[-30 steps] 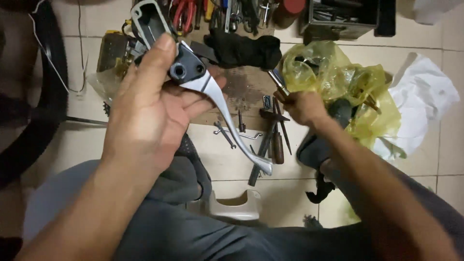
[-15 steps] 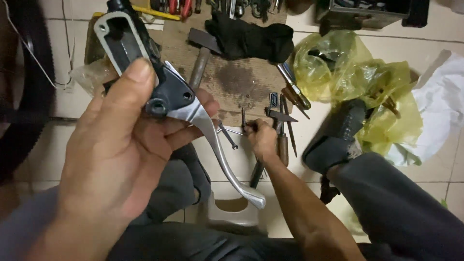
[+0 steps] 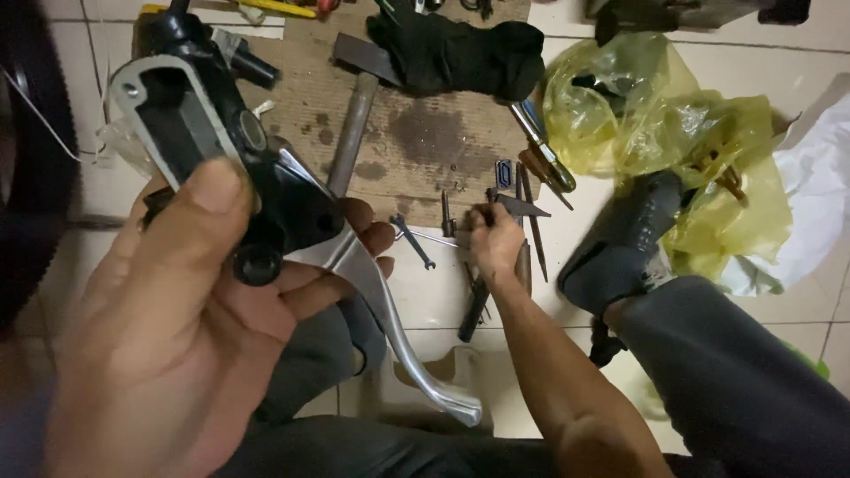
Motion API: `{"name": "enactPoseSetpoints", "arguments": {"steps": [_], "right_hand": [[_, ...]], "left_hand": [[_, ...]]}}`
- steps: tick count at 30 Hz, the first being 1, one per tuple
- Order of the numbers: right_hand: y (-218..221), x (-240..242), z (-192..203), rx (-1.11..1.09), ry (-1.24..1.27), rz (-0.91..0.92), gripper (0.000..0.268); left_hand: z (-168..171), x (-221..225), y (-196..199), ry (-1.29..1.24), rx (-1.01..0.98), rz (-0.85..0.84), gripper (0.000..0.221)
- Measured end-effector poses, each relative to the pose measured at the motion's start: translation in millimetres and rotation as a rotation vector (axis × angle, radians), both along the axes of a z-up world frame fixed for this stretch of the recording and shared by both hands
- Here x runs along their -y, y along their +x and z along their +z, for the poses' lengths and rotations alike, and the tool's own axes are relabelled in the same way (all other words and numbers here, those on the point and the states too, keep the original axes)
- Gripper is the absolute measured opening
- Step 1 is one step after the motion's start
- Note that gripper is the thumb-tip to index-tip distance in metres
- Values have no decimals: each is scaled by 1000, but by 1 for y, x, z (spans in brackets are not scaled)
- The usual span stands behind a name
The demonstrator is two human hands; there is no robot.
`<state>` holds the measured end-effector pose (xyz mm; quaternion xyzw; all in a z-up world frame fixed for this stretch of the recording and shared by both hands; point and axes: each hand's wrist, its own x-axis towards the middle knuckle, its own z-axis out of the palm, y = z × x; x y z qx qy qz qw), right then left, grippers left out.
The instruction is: Adjusting and inspecting a bicycle brake lever assembly using various hand tools on the floor.
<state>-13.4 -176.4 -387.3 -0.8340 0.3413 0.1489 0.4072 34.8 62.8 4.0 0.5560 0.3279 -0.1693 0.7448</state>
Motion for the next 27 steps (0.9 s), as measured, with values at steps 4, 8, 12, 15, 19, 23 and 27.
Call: {"name": "enactPoseSetpoints", "arguments": {"steps": [4, 8, 12, 15, 19, 23, 27], "right_hand": [[9, 9, -2, -14, 14, -41, 21], [7, 19, -3, 65, -71, -69, 18], [13, 35, -6, 185, -75, -130, 15], [20, 51, -11, 298, -63, -202, 13], [29, 69, 6, 325, -114, -295, 16], [25, 91, -1, 303, -76, -402, 11], [13, 107, -10, 267, -74, -439, 14]], "left_hand": [[10, 10, 9, 78, -168, 93, 62], [12, 16, 18, 221, -341, 106, 71], [-9, 0, 3, 151, -245, 82, 69], [-30, -19, -17, -103, 66, -20, 72], [-21, -8, -10, -4, 127, -70, 74], [-8, 11, 1, 118, -101, 113, 70], [-32, -15, -14, -229, 149, -65, 71]]}}
